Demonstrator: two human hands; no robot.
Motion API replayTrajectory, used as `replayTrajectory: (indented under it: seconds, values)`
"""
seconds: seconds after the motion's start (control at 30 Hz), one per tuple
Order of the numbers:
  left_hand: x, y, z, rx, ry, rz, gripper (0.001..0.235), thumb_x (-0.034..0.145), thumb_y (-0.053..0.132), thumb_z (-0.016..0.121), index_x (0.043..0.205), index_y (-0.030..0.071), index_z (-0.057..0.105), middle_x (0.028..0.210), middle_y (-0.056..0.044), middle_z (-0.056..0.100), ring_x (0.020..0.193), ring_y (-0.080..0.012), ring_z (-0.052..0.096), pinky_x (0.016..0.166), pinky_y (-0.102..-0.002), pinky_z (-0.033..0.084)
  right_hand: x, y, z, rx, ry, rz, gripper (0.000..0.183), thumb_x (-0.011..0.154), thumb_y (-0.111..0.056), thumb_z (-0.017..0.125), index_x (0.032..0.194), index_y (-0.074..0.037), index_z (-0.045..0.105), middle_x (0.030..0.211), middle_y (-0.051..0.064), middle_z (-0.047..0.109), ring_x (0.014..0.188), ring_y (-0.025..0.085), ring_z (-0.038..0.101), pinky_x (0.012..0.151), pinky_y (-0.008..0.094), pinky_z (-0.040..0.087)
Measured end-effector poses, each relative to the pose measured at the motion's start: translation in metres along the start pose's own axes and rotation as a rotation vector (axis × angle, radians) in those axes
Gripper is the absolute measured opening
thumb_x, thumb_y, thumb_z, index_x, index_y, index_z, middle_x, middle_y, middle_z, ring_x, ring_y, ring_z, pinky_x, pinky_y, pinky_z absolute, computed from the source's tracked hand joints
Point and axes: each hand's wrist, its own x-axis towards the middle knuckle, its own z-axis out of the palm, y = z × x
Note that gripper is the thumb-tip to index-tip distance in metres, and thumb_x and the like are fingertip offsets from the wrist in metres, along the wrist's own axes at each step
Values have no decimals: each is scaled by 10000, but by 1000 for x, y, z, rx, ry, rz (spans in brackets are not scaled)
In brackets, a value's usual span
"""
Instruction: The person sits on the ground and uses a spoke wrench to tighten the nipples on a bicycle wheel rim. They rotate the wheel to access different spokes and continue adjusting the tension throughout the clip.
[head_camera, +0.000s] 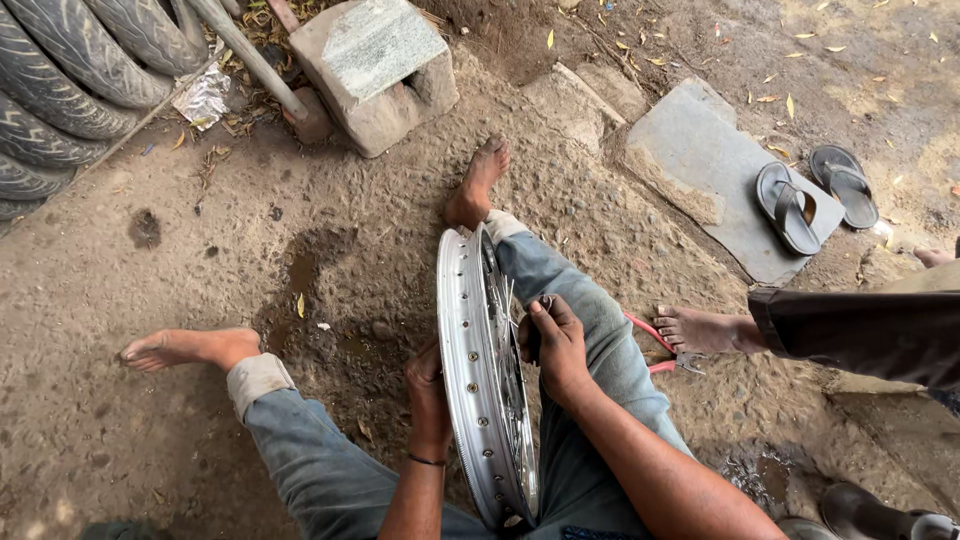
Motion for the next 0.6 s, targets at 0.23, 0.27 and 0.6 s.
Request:
replayTrajectory:
  seconds: [0.23,0.27,0.6]
  values:
    - [8,-2,-3,-248,-60,-151,286,1040,119,524,1260,140,706,1317,-90,699,1213,-215,679,961,-400,554,0,4,-1,-85,-48,6,186,1035,-239,572,943,-78,581,633,46,595,480,121,515,444,273,413]
    - [7,-2,-3,-233,-56,-90,273,1050,124,541,1270,138,703,1347,-104,681,1243,-233,665,983,-412,565,1,4,-1,-93,-45,5,187,1034,-240,572,945,-75,583,631,46,597,480,121,518,443,273,416]
    - [-4,-13,-6,-151,-60,-321,340,1044,267,555,1288,95,718,1158,-140,785,1028,-214,746,859,-413,632,-5,-1,3,-194,-64,29,187,1039,-206,589,914,-68,582,663,37,591,506,126,517,455,289,421]
